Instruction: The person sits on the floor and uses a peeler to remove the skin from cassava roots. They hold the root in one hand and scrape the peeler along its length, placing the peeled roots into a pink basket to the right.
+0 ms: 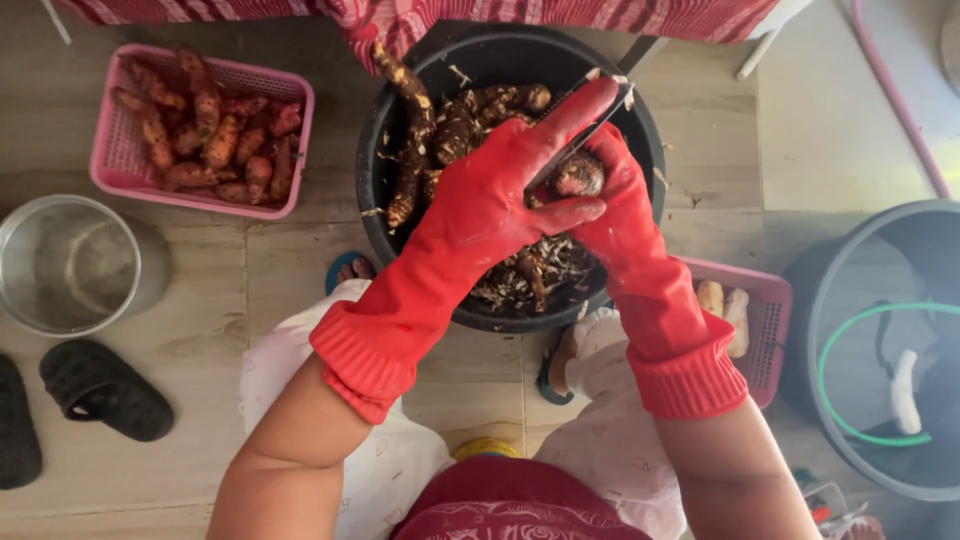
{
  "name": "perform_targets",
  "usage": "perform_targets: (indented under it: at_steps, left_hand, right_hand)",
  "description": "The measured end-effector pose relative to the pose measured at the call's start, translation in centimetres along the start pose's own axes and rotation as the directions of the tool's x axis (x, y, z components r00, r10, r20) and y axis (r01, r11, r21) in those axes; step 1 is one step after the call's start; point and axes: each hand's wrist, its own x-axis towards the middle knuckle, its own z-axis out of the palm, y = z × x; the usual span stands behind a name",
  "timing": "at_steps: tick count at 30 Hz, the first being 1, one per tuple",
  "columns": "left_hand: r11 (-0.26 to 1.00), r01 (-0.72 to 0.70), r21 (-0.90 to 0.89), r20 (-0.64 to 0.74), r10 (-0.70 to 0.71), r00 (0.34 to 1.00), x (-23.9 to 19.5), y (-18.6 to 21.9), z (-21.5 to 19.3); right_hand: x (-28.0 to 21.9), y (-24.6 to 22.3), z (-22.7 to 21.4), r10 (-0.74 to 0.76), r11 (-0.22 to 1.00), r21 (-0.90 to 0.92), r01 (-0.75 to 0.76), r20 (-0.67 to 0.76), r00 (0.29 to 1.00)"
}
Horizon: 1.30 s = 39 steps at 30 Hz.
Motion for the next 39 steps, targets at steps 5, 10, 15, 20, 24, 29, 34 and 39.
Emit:
perform_targets:
  at_steps: [5,10,15,20,24,29,34,39]
  left_hand:
    - [0.977,-0.008,0.214,-0.036,0.016,0.999,-0.1,-1.8,1.8]
    - [0.997,0.01,0.081,0.007,-0.01,1.0,0.2,-2.4,2.1]
    - [0.997,-0.013,-0.075,0.0,0.013,1.0,0.0,-2.2,2.0]
    - [0.811,0.222,-0.542,-0.013,-0.272,0.962,-0.1,-0.3,2.0]
    - [0.882,0.165,-0.441,-0.069,-0.217,0.974,-0.1,-2.2,3.1]
    - [0.994,-0.031,-0.107,-0.077,0.022,0.997,0.1,-2.2,3.1]
    - [0.974,-0.06,-0.217,-0.005,0.06,0.998,0.3,-2.3,3.0]
    - [0.97,0.219,-0.106,0.128,-0.205,0.97,-0.6,-3.1,1.7]
  right_hand:
    - [0.5,-0.5,0.2,-0.179,0.976,-0.134,0.171,-0.046,0.983]
    - [0.5,1.0,0.0,-0.097,0.994,-0.062,0.094,-0.055,0.994]
    - [0.4,1.3,0.1,-0.098,0.99,-0.106,0.093,-0.035,0.995]
    - [0.7,2.4,0.4,-0.016,0.985,0.167,0.037,-0.127,0.992]
    - [0.5,-1.2,1.7,0.079,0.959,0.281,-0.03,-0.163,0.983]
    - [0.3,0.0,1.4,0.149,0.975,-0.132,-0.176,-0.193,0.97]
    - [1.3,1.9,0.7,0.05,0.994,-0.083,-0.068,-0.198,0.979]
    - [3.0,4.4,-2.4,0.196,0.98,0.105,-0.169,-0.354,0.915]
